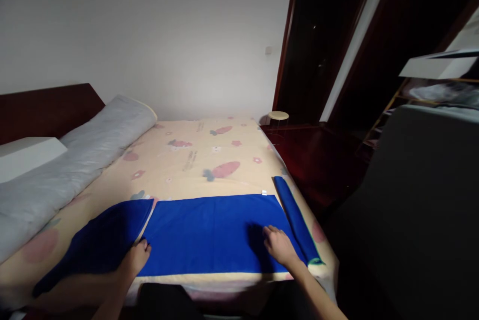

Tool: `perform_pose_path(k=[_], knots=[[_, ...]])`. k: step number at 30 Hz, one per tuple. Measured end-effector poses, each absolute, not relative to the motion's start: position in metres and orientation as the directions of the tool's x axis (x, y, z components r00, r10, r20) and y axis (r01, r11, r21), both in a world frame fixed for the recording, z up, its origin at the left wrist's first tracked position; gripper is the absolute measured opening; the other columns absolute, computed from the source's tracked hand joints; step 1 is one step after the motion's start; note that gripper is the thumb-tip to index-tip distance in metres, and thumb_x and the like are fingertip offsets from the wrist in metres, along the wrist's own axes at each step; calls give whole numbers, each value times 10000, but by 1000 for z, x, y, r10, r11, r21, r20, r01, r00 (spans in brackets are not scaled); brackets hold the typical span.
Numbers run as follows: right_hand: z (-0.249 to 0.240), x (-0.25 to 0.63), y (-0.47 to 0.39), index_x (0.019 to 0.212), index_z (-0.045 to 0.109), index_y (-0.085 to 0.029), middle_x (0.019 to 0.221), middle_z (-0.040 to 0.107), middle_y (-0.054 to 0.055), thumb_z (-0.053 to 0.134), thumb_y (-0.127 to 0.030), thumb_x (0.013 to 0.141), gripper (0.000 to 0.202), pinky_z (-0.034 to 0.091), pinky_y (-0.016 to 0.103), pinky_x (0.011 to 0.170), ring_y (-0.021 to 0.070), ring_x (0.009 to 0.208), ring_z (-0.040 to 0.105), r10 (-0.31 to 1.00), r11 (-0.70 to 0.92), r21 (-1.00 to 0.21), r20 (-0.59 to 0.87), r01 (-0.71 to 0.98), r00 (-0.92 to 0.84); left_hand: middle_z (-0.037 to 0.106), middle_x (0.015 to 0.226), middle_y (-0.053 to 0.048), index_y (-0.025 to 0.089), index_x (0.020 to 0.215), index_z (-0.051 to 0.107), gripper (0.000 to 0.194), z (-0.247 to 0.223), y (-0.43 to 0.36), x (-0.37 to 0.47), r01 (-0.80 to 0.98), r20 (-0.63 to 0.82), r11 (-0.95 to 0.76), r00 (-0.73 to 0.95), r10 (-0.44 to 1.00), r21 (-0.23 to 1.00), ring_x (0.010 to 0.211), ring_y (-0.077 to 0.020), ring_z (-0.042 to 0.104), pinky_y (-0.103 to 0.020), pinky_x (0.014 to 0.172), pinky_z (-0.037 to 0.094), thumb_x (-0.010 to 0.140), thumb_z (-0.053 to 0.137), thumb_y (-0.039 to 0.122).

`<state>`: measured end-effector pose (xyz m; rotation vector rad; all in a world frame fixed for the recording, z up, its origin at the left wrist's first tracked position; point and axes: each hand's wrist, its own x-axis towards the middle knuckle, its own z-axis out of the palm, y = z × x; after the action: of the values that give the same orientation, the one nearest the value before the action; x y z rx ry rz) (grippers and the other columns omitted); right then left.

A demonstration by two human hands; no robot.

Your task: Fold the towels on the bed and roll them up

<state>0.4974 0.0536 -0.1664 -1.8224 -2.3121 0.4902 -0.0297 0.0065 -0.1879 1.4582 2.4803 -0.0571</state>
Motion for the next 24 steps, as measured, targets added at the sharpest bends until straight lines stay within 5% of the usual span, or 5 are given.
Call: perform_pose_path(k=[4, 9, 13, 20, 24], knots=[[-177, 482, 58, 988, 637, -207, 1028, 658, 92, 426, -146, 829, 272, 426, 368, 874, 247, 967, 617, 915, 402, -205, 72, 892, -396, 736, 1053, -130, 203, 1075, 624, 335, -195, 7, -6, 893, -283, 442, -404, 870, 84, 984, -262, 690, -352, 835, 486, 919, 346, 303], [-230, 487, 66, 1074, 636, -187, 1080, 657, 134, 372, -219, 901, 317, 442, 399, 892, 269, 1002, 614, 933, 330, -154, 204, 931, -297, 693, 1179, -143, 179, 1127, 612, 380, -203, 9, 0, 886, -328, 458, -412, 850, 75, 1074, -246, 661, -323, 863, 477, 934, 319, 325], [-255, 492, 68, 1019, 644, -194, 1043, 671, 129, 430, -178, 820, 293, 464, 398, 859, 275, 972, 624, 943, 286, -151, 220, 946, -250, 747, 1034, -118, 198, 1036, 660, 347, -203, 18, -5, 875, -364, 479, -424, 829, 73, 1012, -251, 687, -321, 817, 488, 907, 363, 324], [-142, 459, 58, 738, 545, -225, 659, 560, 6, 419, -162, 866, 190, 480, 350, 754, 165, 646, 554, 624, 679, -142, 628, 720, -465, 750, 1018, -107, 213, 1012, 674, 341, -210, 23, -1, 880, -313, 470, -429, 847, 67, 987, -248, 688, -334, 828, 476, 890, 373, 316], [-92, 453, 19, 827, 609, -263, 765, 629, 42, 490, -227, 871, 132, 503, 427, 777, 204, 737, 597, 373, 871, -97, 769, 483, -519, 737, 1051, -96, 215, 999, 653, 370, -215, 20, 4, 885, -276, 463, -431, 859, 56, 1010, -229, 673, -318, 840, 463, 913, 308, 314]])
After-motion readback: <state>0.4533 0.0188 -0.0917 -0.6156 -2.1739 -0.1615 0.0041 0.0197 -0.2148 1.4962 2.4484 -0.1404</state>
